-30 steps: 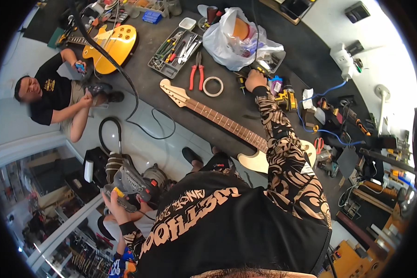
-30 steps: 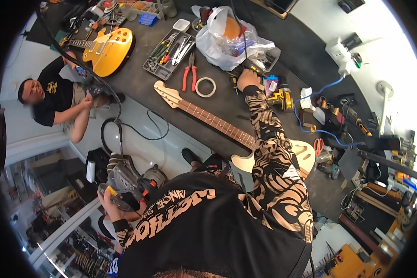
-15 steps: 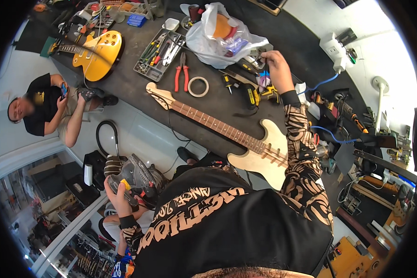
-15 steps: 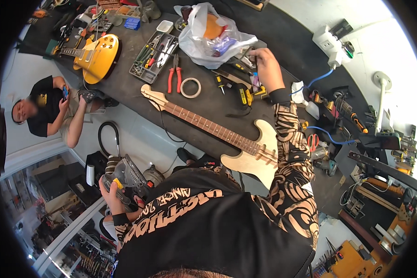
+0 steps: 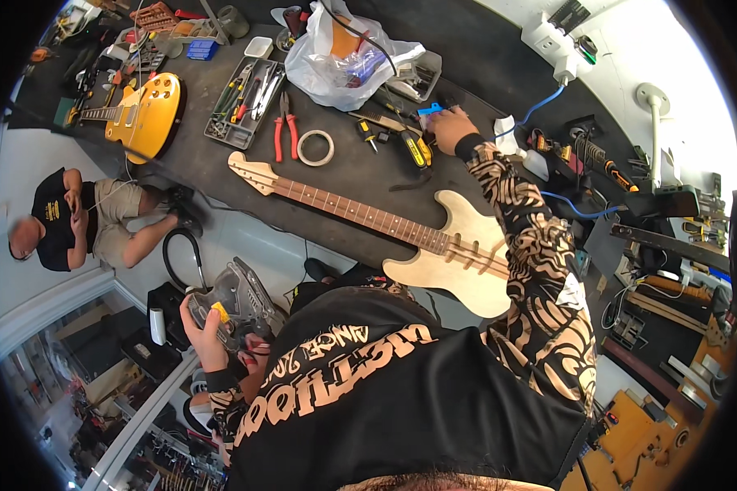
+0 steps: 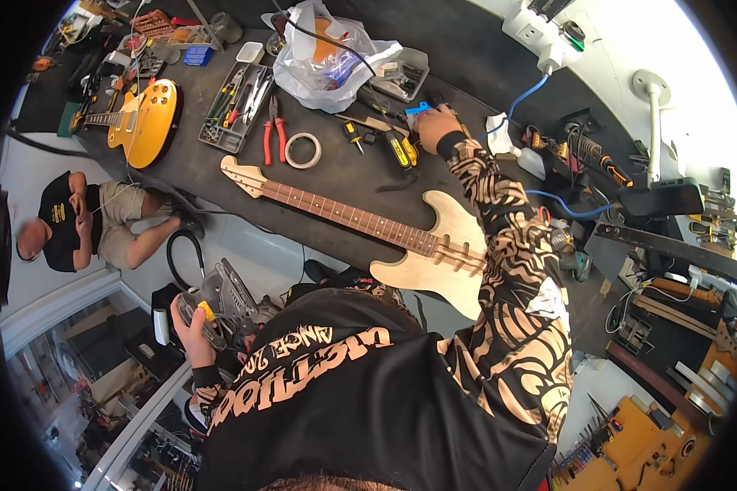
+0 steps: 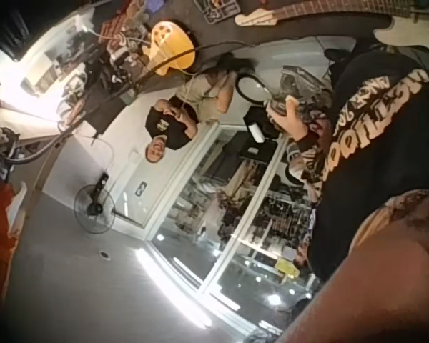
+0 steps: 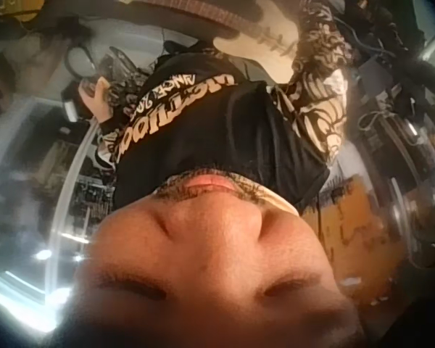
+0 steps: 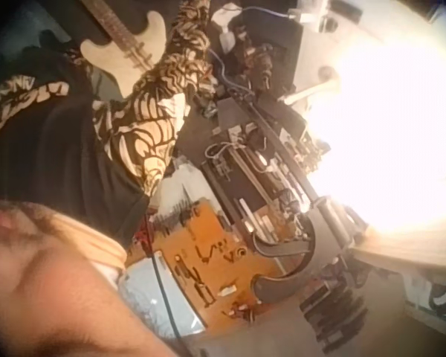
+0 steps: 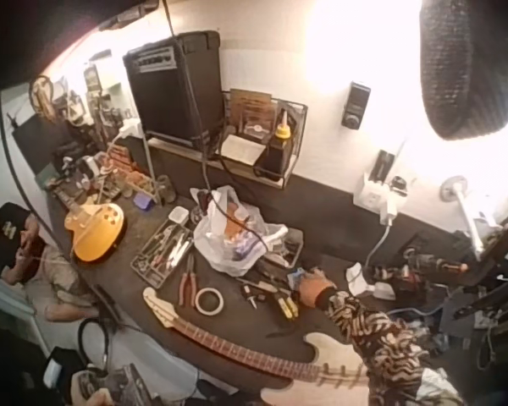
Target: The person prepares a sheet of sandpaper, attaches it to an electric sander, and sands the wooden body of an electric guitar on a workbench.
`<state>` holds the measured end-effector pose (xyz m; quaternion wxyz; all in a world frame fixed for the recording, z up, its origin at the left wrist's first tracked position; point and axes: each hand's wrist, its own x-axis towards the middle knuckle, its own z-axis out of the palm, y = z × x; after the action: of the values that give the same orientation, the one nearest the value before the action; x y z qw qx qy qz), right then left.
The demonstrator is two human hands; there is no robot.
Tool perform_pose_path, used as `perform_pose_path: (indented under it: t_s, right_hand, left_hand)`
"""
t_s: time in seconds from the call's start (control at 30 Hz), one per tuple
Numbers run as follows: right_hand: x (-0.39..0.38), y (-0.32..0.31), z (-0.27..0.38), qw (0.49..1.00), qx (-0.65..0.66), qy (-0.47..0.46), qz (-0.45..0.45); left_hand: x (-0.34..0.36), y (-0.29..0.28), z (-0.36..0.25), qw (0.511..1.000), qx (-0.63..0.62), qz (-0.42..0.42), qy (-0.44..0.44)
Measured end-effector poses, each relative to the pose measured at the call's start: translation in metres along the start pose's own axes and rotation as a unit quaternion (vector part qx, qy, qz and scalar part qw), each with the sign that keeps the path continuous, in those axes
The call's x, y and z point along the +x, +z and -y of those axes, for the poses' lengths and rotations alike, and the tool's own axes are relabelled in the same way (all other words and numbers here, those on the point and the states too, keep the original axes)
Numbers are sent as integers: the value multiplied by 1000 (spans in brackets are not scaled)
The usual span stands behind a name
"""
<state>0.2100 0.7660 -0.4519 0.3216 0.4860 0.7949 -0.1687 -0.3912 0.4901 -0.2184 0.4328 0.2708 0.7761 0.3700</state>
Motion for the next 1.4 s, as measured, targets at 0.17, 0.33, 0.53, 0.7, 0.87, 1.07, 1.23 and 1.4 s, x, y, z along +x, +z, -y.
perform_pose_path:
  t_s: [0.17,0.33,0.53,0.7,0.87,1.07,1.23,1.4]
  right_hand:
    - [-4,-3,-15,992,-99,-42,73]
    - [-14,1,-14,985,-105,-68,122]
    - [-61,22,9,999,-2,-30,42]
    - [-73,27,11,1000,20,0,14]
    - [-41,60,-24,970,240,17,-42]
    - [-18,56,-61,870,436,17,-229]
    - [-11,-21,-54,695,651,-39,-301]
    - [-44,-73,8,400,907,-59,-120]
  left_hand:
    - [-5,-10,16,1000,19,-12,8]
    - [-9,-21,32,1000,9,-23,-6]
    - [-12,-9,31,998,0,-62,-8]
    - [-12,-4,24,999,-10,-48,-22]
    - [-3,-7,38,998,15,-61,6]
    - [-5,-6,42,998,15,-59,12]
    - [-4,-3,37,998,23,-48,17]
    - [-17,15,13,998,9,-60,-13]
